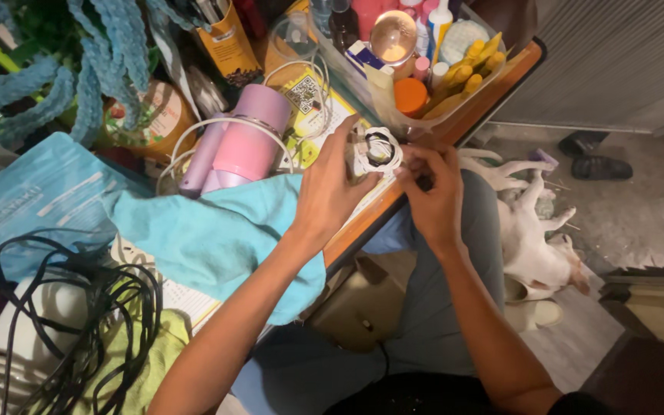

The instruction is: The person coils a white charging cable by hand, wrapping it into a compact loop and securing it with a twist tie. The person then places the bundled cable on the table.

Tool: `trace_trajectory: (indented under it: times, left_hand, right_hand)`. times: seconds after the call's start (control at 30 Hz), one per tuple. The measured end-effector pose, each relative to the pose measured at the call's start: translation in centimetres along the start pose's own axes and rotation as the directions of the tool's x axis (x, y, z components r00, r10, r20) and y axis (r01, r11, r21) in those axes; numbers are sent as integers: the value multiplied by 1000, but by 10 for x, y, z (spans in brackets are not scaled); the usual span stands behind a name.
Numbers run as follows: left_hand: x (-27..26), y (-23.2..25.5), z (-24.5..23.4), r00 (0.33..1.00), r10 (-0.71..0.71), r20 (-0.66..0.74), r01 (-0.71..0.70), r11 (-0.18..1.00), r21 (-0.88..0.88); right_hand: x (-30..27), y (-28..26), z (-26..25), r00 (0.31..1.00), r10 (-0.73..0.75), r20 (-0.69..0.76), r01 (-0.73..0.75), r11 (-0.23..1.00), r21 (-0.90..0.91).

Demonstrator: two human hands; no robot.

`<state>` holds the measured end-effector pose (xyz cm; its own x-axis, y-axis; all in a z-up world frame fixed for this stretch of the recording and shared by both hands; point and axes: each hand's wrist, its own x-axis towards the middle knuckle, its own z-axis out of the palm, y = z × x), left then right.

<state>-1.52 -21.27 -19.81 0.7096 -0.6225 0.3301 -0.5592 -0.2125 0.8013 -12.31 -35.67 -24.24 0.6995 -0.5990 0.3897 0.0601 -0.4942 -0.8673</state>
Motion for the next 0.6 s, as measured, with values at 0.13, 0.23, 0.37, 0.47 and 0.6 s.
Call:
trace_trajectory:
  times: [0.13,0.23,0.37,0.47,0.6]
  left_hand:
    - [-1,3,-2,1000,-11,6,11,999,-30]
    - [-1,3,0,998,-53,28,54,998,-39]
    - [0,-3,3,1000,-23,-15,22,998,-50]
    - [2,-8,4,999,-54,-8,53,997,-54]
    - [5,-13,4,995,-94,15,95,995,-45]
  right_hand:
    - [-2,-2,-1,998,-61,-5,61,996,68]
    - [-2,-4,3,1000,24,-2,-24,995,96]
    - [-2,-5,7,991,132,2,-132,989,61]
    - [-2,-5,8,998,59,-9,-59,998,20]
    - [-1,-2,9,996,82,-20,-81,995,56]
